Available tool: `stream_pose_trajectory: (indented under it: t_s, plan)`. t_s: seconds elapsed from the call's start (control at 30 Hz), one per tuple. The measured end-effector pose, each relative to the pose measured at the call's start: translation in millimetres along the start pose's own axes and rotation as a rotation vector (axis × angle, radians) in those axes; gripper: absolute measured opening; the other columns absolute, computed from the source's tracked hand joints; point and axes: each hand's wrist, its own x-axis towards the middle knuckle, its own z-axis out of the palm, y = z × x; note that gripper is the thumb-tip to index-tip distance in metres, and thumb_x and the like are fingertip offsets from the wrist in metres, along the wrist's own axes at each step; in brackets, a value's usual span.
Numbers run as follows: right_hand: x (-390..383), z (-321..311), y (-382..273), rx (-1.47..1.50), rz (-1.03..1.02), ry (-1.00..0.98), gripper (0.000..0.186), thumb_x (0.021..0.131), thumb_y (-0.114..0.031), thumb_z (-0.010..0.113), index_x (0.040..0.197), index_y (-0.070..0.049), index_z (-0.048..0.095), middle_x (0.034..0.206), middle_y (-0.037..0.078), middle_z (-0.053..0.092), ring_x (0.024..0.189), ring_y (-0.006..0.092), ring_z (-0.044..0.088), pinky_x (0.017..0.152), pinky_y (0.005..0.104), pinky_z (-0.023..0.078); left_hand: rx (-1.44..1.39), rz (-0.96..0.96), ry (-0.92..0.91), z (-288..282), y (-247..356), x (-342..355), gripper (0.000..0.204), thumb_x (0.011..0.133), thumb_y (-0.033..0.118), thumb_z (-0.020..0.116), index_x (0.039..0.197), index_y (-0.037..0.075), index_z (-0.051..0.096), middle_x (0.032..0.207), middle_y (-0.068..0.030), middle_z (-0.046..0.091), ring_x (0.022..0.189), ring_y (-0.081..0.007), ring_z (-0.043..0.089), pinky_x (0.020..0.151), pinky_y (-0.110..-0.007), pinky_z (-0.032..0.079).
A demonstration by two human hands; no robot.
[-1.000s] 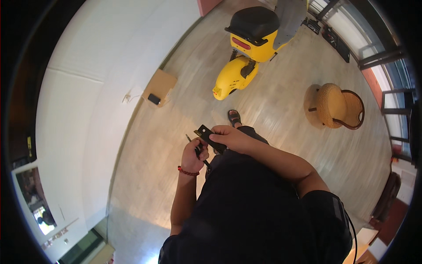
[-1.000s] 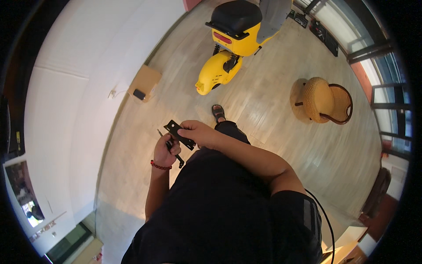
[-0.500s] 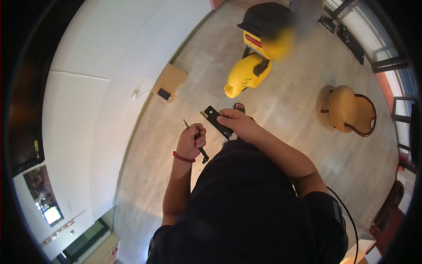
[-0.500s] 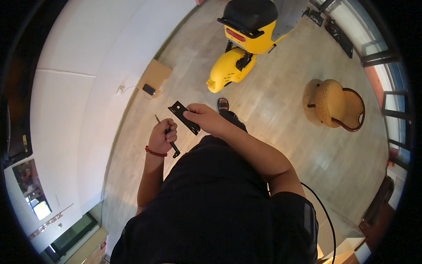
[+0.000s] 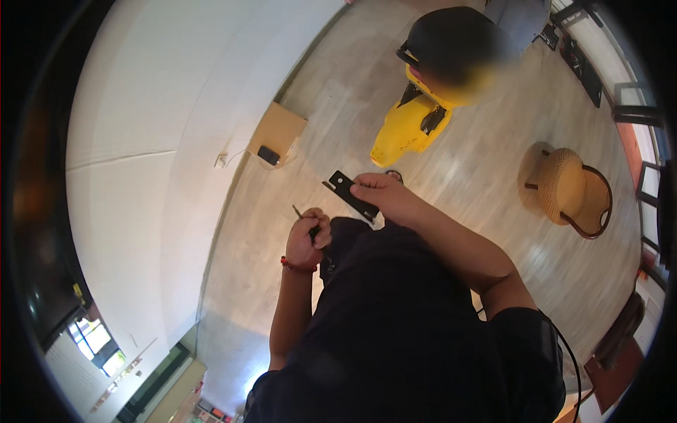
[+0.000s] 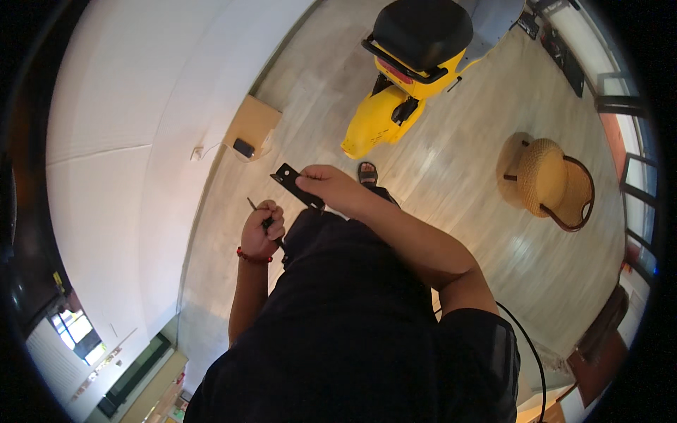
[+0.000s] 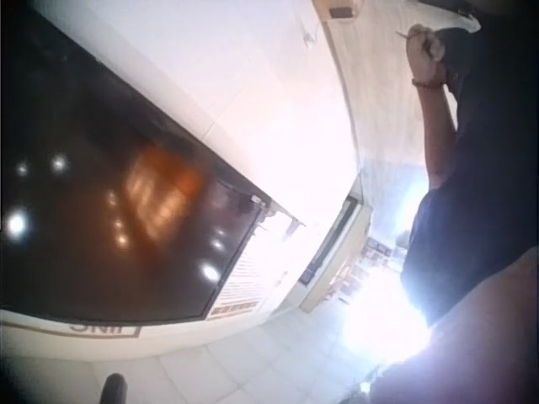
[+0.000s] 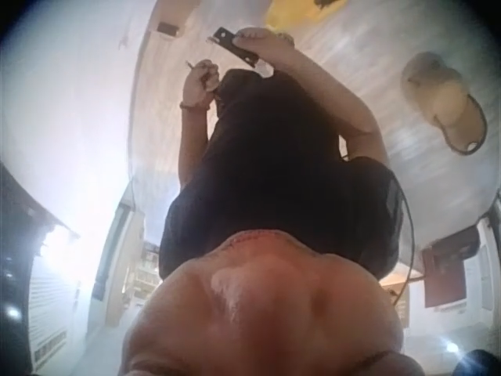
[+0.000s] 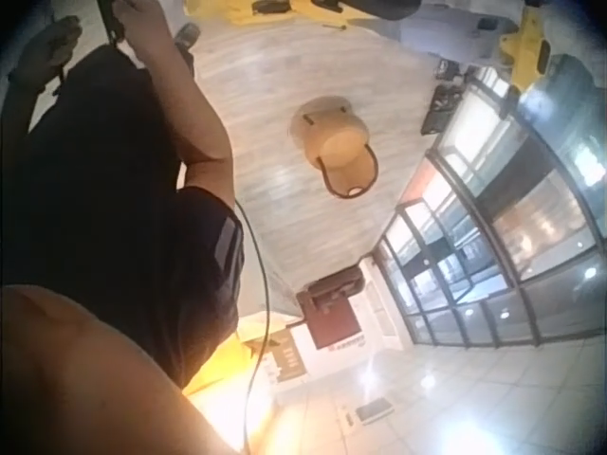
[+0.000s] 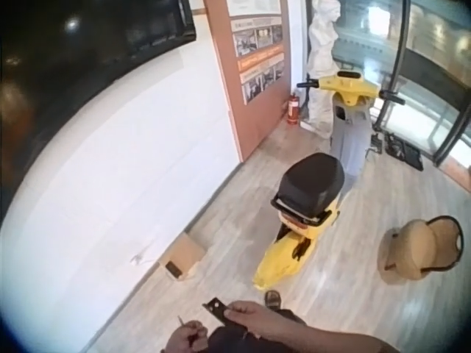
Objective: Attaching a bracket or component to the rear of a yellow electric scooter using a screwdriver.
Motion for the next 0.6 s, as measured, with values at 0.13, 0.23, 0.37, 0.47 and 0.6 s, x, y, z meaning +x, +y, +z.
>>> stream_pose_trajectory:
  t_s: [0.13, 0.23, 0.37, 0.47, 0.6]
  plan:
    - [-3.7, 0.8, 0.1, 0.186, 0.018, 0.019, 0.02, 0.089, -0.021, 0.05, 0.086, -0.003, 0.059, 0.069, 0.0, 0.055, 0.056, 0.0064, 0.049, 0.048, 0.0205, 0.038, 0.165, -0.045, -0.074, 8.3, 14.1, 11.9, 0.011, 0.083, 0.009, 0.043, 0.087, 0.003, 0.052, 0.074, -0.0046, 0.048, 0.046, -0.0082, 0.037, 0.04, -0.02, 0.03]
    - [-6.6, 6.3, -0.9, 0.355, -0.065, 0.06, 0.021, 0.09, -0.022, 0.048, 0.088, -0.003, 0.058, 0.069, 0.001, 0.056, 0.054, 0.0081, 0.049, 0.046, 0.0215, 0.039, 0.306, -0.05, -0.137, 12.4, 32.1, 29.3, 0.013, 0.083, 0.007, 0.042, 0.087, 0.001, 0.053, 0.074, -0.0058, 0.051, 0.047, -0.0089, 0.039, 0.041, -0.02, 0.029]
    - [2.1, 8.4, -17.7, 0.395, -0.235, 0.257, 0.022, 0.092, -0.021, 0.044, 0.089, -0.003, 0.055, 0.067, 0.0, 0.052, 0.053, 0.0074, 0.047, 0.048, 0.0217, 0.04, 0.455, -0.114, -0.258, 35.5, 76.1, 71.6, 0.015, 0.082, 0.005, 0.041, 0.087, 0.0, 0.054, 0.073, -0.0059, 0.052, 0.047, -0.0091, 0.04, 0.042, -0.02, 0.03]
    - [11.2, 25.6, -34.2, 0.365, -0.298, 0.498, 0.02, 0.092, -0.021, 0.044, 0.09, -0.003, 0.054, 0.067, -0.001, 0.051, 0.054, 0.0068, 0.046, 0.051, 0.021, 0.039, 0.52, -0.214, -0.387, 47.4, 115.4, 100.9, 0.015, 0.082, 0.003, 0.04, 0.084, 0.0, 0.054, 0.072, -0.0045, 0.051, 0.047, -0.0085, 0.039, 0.043, -0.02, 0.03]
    - [28.2, 57.5, -15.3, 0.294, -0.338, 0.719, 0.017, 0.092, -0.019, 0.045, 0.092, -0.004, 0.054, 0.068, -0.003, 0.049, 0.057, 0.006, 0.044, 0.053, 0.0204, 0.037, 0.663, -0.348, -0.405, 59.7, 142.5, 114.7, 0.014, 0.084, 0.005, 0.042, 0.086, -0.001, 0.055, 0.07, -0.0023, 0.049, 0.047, -0.0063, 0.038, 0.042, -0.019, 0.028]
